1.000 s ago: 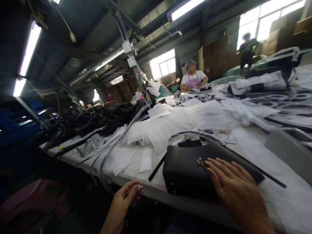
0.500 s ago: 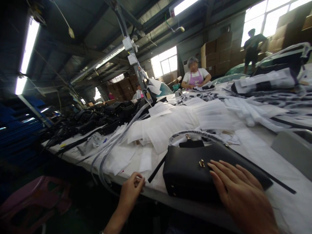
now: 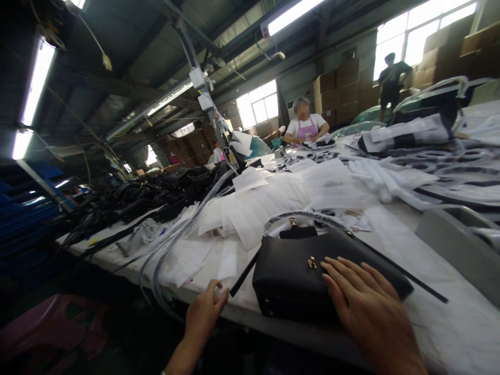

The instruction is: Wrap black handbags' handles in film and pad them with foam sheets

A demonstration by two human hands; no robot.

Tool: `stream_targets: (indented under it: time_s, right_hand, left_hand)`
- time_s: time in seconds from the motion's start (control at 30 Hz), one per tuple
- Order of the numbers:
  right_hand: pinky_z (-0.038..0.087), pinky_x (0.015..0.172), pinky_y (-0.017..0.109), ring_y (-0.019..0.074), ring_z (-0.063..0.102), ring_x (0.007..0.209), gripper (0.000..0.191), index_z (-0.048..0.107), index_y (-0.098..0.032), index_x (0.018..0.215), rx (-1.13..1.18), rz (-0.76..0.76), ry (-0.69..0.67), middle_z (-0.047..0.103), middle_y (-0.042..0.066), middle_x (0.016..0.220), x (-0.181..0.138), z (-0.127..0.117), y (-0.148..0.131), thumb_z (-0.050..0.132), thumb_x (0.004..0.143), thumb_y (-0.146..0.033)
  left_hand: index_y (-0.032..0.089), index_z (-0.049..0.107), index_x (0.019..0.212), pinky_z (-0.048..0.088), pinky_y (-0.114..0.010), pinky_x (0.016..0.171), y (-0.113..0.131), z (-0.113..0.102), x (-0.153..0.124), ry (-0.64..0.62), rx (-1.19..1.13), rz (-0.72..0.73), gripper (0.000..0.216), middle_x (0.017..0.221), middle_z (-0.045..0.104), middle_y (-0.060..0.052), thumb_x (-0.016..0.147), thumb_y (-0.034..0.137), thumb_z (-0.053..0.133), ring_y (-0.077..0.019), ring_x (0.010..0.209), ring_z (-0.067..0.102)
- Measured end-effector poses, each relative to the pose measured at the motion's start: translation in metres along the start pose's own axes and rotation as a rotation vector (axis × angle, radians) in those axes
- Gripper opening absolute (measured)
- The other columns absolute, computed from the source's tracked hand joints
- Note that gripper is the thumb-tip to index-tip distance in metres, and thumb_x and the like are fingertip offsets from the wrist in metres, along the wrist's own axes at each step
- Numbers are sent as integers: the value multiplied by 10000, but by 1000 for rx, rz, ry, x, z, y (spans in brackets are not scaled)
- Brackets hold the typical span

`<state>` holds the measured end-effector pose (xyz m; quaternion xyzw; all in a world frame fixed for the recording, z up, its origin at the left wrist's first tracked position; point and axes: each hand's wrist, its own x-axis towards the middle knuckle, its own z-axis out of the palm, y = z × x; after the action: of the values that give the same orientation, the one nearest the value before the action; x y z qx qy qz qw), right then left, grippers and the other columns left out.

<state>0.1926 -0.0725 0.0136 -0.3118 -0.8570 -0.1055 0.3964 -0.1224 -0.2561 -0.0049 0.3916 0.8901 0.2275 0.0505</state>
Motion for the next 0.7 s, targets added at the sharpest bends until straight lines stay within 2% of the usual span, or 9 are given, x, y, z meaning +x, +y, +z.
stream_targets:
  time_s: [0.1, 0.17, 0.23, 0.4, 0.47, 0.53, 0.63, 0.7]
  right_hand:
    - [380, 1014, 514, 284, 633, 1126, 478, 668, -194, 1209, 5, 9, 2, 697, 55, 1227, 0, 0, -1, 291, 1024, -422]
    - [377, 1018, 511, 280, 633, 1128, 470, 672, -203, 1200, 11, 13, 0, 700, 46, 1223, 0, 0, -1, 294, 1022, -420]
    - [375, 1023, 507, 275, 632, 1132, 471, 671, -211, 1200, 15, 15, -6, 698, 37, 1228, -1, 0, -1, 288, 1022, -418]
    - [383, 1008, 519, 282, 636, 1131, 516, 672, -212, 1199, 0, 18, -19, 692, 46, 1239, -3, 3, 1, 242, 1025, -439]
    - [386, 1005, 524, 286, 637, 1130, 514, 672, -211, 1200, -6, 15, -16, 692, 47, 1239, -4, 4, 2, 247, 1022, -441]
    - [390, 1002, 524, 287, 638, 1129, 507, 673, -211, 1197, -10, 13, -10, 692, 46, 1238, -5, 5, 2, 257, 1020, -441]
    - [393, 1002, 517, 280, 639, 1128, 488, 672, -222, 1196, -12, 16, -10, 694, 38, 1235, -5, 3, 1, 274, 1019, -441]
    - [397, 999, 512, 277, 640, 1125, 478, 670, -225, 1197, -14, 16, -10, 696, 33, 1232, -4, 2, 0, 284, 1018, -442]
  left_hand:
    - [188, 609, 1075, 419, -295, 571, -17, 2, -7, -5, -219, -12, 452, 548, 561, 30, 911, 566, 422, -208, 516, 614]
    - [160, 590, 1147, 449, -297, 542, -25, 2, -11, 10, -362, -34, 613, 607, 599, 13, 919, 648, 297, -191, 483, 606]
    - [140, 562, 1208, 489, -310, 555, -29, 1, -14, 35, -477, -58, 693, 728, 657, -29, 912, 683, 250, -195, 533, 641]
    - [113, 439, 1358, 567, -344, 714, -26, 1, -7, -10, -651, -55, 742, 853, 732, -72, 837, 639, 496, -245, 789, 728]
    - [83, 412, 1364, 576, -350, 717, -23, 2, -3, -36, -667, -54, 784, 832, 738, -78, 794, 603, 555, -257, 801, 737]
    - [60, 422, 1337, 573, -346, 671, -20, 3, 1, -47, -637, -60, 770, 758, 725, -63, 772, 563, 566, -257, 733, 737]
    - [91, 495, 1263, 539, -326, 627, -18, 1, 4, -45, -526, -42, 629, 651, 687, -14, 776, 482, 567, -239, 643, 712]
    - [135, 541, 1215, 513, -315, 648, -15, -3, 5, -37, -429, -14, 507, 648, 685, 0, 792, 413, 564, -223, 640, 700]
